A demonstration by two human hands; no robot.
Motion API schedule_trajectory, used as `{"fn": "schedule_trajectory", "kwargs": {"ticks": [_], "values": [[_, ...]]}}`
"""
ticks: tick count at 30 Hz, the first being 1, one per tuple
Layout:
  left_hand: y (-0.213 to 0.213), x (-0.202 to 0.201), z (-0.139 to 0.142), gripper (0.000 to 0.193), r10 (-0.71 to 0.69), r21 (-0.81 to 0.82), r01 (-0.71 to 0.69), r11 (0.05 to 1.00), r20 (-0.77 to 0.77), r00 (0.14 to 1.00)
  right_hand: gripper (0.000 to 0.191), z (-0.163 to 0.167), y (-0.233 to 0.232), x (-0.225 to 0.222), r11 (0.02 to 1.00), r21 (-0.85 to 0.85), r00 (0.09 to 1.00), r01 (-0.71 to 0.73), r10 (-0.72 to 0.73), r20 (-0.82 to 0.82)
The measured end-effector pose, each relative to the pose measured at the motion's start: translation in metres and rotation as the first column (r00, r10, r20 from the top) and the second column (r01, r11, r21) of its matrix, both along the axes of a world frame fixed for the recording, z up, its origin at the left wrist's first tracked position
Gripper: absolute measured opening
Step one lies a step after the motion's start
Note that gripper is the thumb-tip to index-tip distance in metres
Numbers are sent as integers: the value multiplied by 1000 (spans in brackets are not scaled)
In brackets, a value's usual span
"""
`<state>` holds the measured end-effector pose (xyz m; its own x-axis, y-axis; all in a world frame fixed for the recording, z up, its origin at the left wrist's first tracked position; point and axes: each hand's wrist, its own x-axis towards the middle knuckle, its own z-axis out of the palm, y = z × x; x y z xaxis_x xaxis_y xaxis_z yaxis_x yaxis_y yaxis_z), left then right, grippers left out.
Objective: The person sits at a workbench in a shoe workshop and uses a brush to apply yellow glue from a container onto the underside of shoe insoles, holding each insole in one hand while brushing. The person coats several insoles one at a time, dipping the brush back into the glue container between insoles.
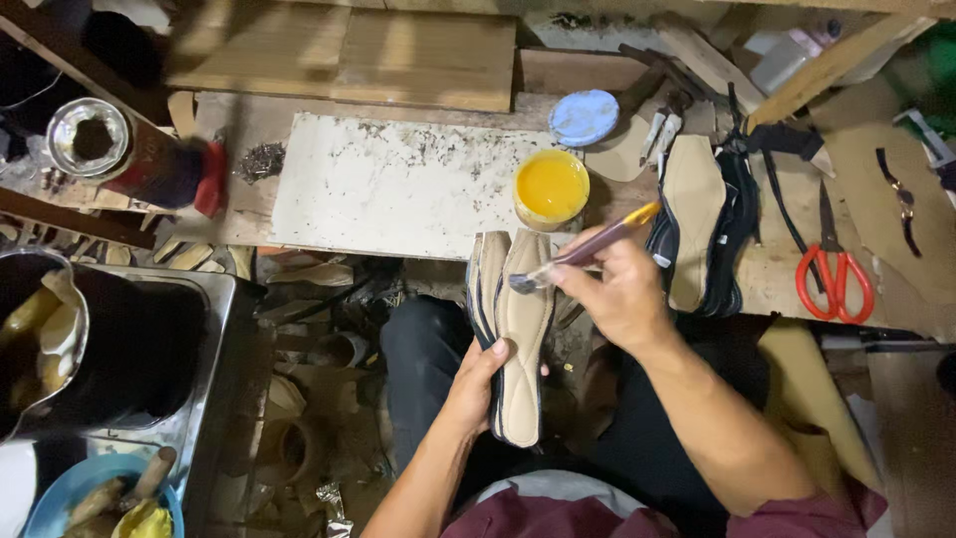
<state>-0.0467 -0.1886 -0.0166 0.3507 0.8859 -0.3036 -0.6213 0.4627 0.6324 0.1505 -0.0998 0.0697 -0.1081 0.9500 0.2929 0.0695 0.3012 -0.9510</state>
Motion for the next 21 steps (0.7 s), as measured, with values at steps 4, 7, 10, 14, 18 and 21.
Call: {"fn": "schedule_trajectory", "kwargs": {"ticks": [4, 7, 10, 14, 18, 21], "values": [[-1, 8, 4, 66, -45, 50, 45, 998, 10, 999, 14, 11, 0, -4, 952, 115, 871, 282, -304, 385], [1, 9, 7, 68, -54, 48, 54, 997, 11, 998, 17, 14, 9, -3, 960, 138, 951, 246, -266, 155], [6, 10, 8, 68, -47, 19, 47, 999, 1, 999, 18, 12, 9, 0, 976, 165, 959, 144, -179, 220], [13, 9, 5, 68, -36, 42, 36, 998, -8, 999, 24, 6, 3, 3, 999, 18, 961, 49, -52, 273], [18, 8, -3, 68, -4, 40, 1, 999, 76, 997, 21, 2, -11, -4, 997, -70, 922, -24, 49, 383], [23, 4, -9, 79, -17, 9, 15, 1000, 237, 971, 19, 1, -22, -12, 967, -249, 919, -62, 152, 363]]}}
